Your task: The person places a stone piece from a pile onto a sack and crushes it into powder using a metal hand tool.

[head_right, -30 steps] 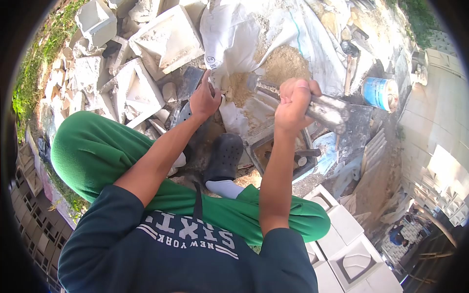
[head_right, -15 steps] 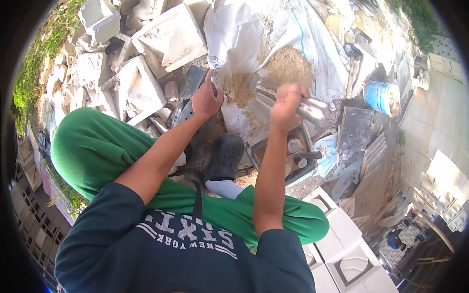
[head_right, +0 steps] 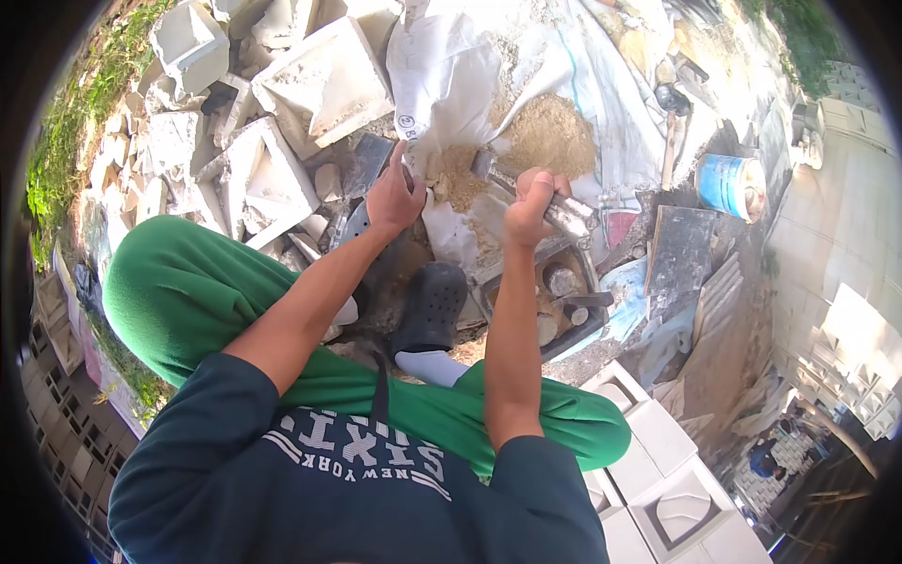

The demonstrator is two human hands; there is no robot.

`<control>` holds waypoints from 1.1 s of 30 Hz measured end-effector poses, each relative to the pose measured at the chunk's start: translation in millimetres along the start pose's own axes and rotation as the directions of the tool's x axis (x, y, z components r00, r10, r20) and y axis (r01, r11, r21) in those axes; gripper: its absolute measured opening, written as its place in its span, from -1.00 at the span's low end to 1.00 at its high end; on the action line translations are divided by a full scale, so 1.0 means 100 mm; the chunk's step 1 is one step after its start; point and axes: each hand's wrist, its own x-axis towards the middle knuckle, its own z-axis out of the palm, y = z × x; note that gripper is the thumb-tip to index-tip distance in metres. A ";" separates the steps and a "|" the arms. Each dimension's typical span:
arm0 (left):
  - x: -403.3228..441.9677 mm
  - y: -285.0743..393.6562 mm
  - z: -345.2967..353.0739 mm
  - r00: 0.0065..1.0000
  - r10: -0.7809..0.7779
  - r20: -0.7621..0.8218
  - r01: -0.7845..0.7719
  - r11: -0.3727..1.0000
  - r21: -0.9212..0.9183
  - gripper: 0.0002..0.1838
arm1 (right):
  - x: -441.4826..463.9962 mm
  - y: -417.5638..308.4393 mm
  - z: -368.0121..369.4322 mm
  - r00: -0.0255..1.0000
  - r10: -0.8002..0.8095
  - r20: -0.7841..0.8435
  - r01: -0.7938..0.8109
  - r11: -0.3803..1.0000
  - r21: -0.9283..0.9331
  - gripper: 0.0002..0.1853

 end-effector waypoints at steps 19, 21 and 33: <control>-0.09 -0.03 0.01 0.999 0.026 -0.024 -0.028 0.998 -0.061 -0.26 | 0.10 0.13 0.05 0.972 0.145 0.188 -0.138 0.989 -0.048 -0.73; -0.01 -0.01 0.04 0.992 0.067 -0.103 -0.068 0.998 -0.011 -0.28 | 0.18 -0.02 0.14 0.976 0.134 0.172 -0.130 0.991 -0.032 -0.72; 0.01 0.00 0.00 0.998 0.045 -0.048 -0.046 0.999 -0.013 -0.25 | -0.10 0.07 0.25 0.978 0.111 0.178 -0.113 0.994 -0.002 -0.70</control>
